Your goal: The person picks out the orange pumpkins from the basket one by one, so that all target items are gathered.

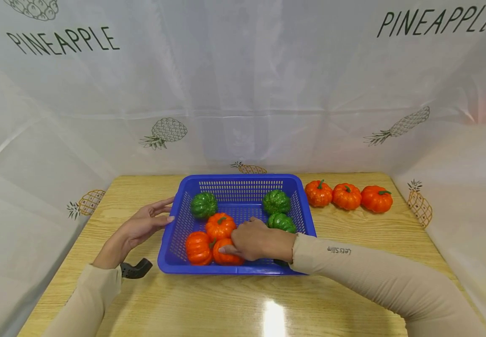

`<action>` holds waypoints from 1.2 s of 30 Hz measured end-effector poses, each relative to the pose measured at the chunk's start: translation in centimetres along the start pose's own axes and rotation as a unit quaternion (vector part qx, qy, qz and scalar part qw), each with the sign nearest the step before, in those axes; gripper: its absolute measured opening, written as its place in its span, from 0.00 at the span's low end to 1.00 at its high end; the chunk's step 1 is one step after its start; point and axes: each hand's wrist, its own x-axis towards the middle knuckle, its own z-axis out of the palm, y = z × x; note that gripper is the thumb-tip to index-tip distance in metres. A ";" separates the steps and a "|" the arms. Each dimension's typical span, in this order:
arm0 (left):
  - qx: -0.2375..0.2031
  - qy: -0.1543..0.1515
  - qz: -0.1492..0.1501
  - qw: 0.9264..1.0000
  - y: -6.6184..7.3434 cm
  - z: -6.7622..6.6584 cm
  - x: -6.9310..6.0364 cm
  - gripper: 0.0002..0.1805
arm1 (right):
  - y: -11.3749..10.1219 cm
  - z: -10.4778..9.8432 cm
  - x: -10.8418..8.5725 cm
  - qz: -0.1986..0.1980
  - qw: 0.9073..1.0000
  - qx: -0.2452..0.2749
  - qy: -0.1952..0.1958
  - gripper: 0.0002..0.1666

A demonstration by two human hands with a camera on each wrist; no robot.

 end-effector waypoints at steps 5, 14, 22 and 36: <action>-0.005 -0.003 0.001 1.000 0.0 0.0 0.1 0.40 | -0.1 -0.1 -0.2 0.000 1.000 0.013 0.007 0.36; -0.002 -0.003 -0.003 1.000 0.0 -0.1 0.1 0.40 | -0.3 -0.3 -0.1 -0.005 0.998 0.065 -0.011 0.34; -0.002 -0.005 -0.002 1.000 0.0 0.0 0.1 0.40 | -0.1 -0.4 -0.3 -0.004 0.997 0.073 -0.011 0.25; 0.004 -0.002 -0.006 1.000 0.0 -0.1 0.2 0.39 | 1.7 -2.7 -4.0 -0.023 0.992 0.091 0.089 0.32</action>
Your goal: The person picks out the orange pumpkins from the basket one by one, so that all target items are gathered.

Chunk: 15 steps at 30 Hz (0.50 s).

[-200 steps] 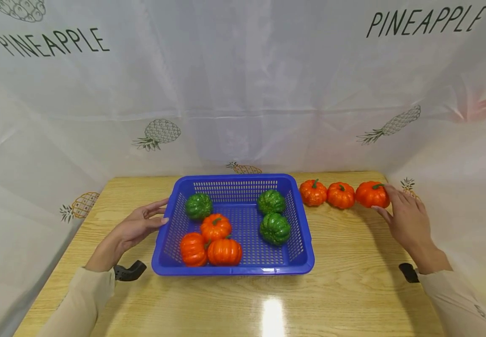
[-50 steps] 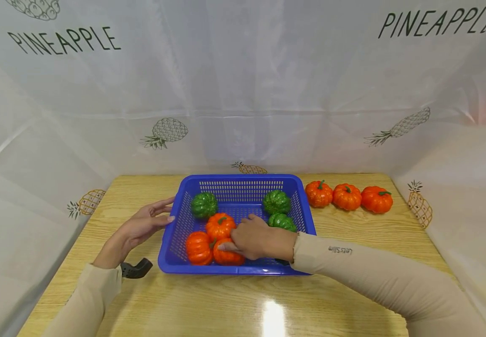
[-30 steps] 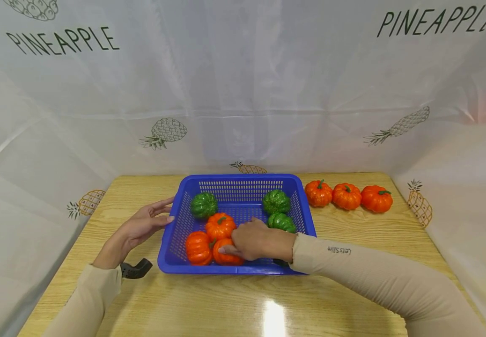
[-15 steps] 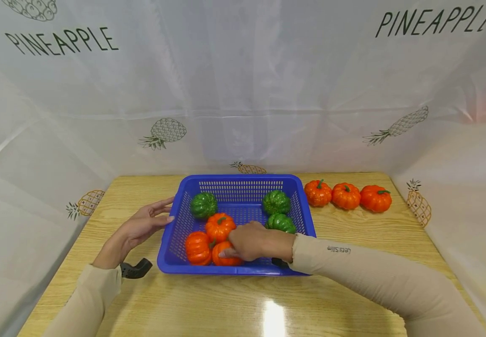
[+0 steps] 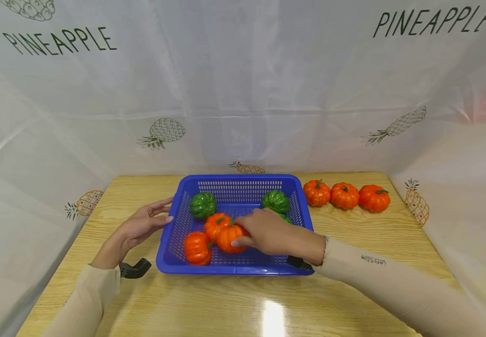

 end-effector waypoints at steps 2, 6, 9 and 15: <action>0.000 0.001 -0.001 1.000 0.0 0.0 0.0 0.39 | 0.4 -0.4 -0.8 0.004 1.000 0.002 0.023 0.32; 0.002 0.001 -0.001 1.000 0.0 0.1 0.0 0.39 | 1.4 -0.9 -2.5 0.015 0.997 0.004 0.071 0.33; 0.004 0.000 0.000 1.000 0.1 0.0 0.0 0.39 | 2.2 -1.1 -3.8 0.020 0.994 -0.001 0.111 0.33; 0.004 -0.003 -0.001 1.000 0.2 0.1 -0.1 0.39 | 4.0 -1.3 -6.2 0.042 0.985 -0.011 0.165 0.35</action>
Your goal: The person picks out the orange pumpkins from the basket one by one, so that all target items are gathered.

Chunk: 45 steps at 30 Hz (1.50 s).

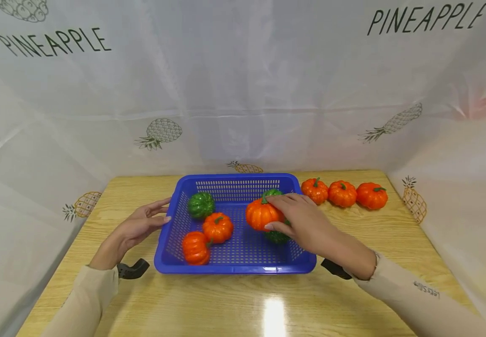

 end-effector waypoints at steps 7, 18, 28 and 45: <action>0.005 0.005 -0.002 1.000 -0.2 -0.1 -0.1 0.40 | 2.3 -0.9 -2.2 0.020 0.997 -0.010 0.071 0.36; 0.003 0.005 -0.001 1.000 -0.4 -0.3 0.0 0.40 | 6.1 -0.6 -5.0 0.035 0.986 -0.040 0.161 0.42; 0.004 0.007 -0.001 1.000 -0.4 -0.3 0.0 0.40 | 9.7 0.2 -7.2 0.077 0.981 -0.035 0.174 0.42; 0.001 0.005 -0.004 1.000 -0.2 -0.1 0.1 0.40 | 13.1 4.6 -8.6 0.070 0.980 -0.054 0.177 0.45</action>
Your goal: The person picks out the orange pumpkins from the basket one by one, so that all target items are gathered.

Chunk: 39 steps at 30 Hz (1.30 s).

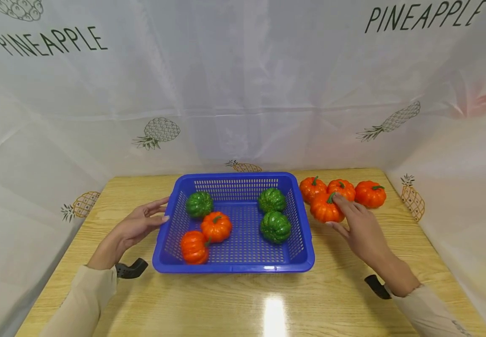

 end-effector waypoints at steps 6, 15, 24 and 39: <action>-0.004 -0.003 0.000 1.000 0.0 -0.1 0.2 0.40 | 0.5 1.4 -0.4 -0.020 1.000 0.004 0.009 0.46; -0.005 0.001 -0.003 1.000 0.0 -0.1 0.3 0.40 | 0.7 2.7 -0.5 -0.023 1.000 0.001 0.004 0.47; -0.003 -0.001 0.001 1.000 0.1 0.0 0.1 0.40 | 1.0 3.3 -0.7 0.001 1.000 -0.006 -0.023 0.47; -0.004 0.002 -0.004 1.000 0.3 0.1 -0.2 0.40 | 1.4 4.1 -0.1 -0.001 1.000 -0.007 -0.020 0.48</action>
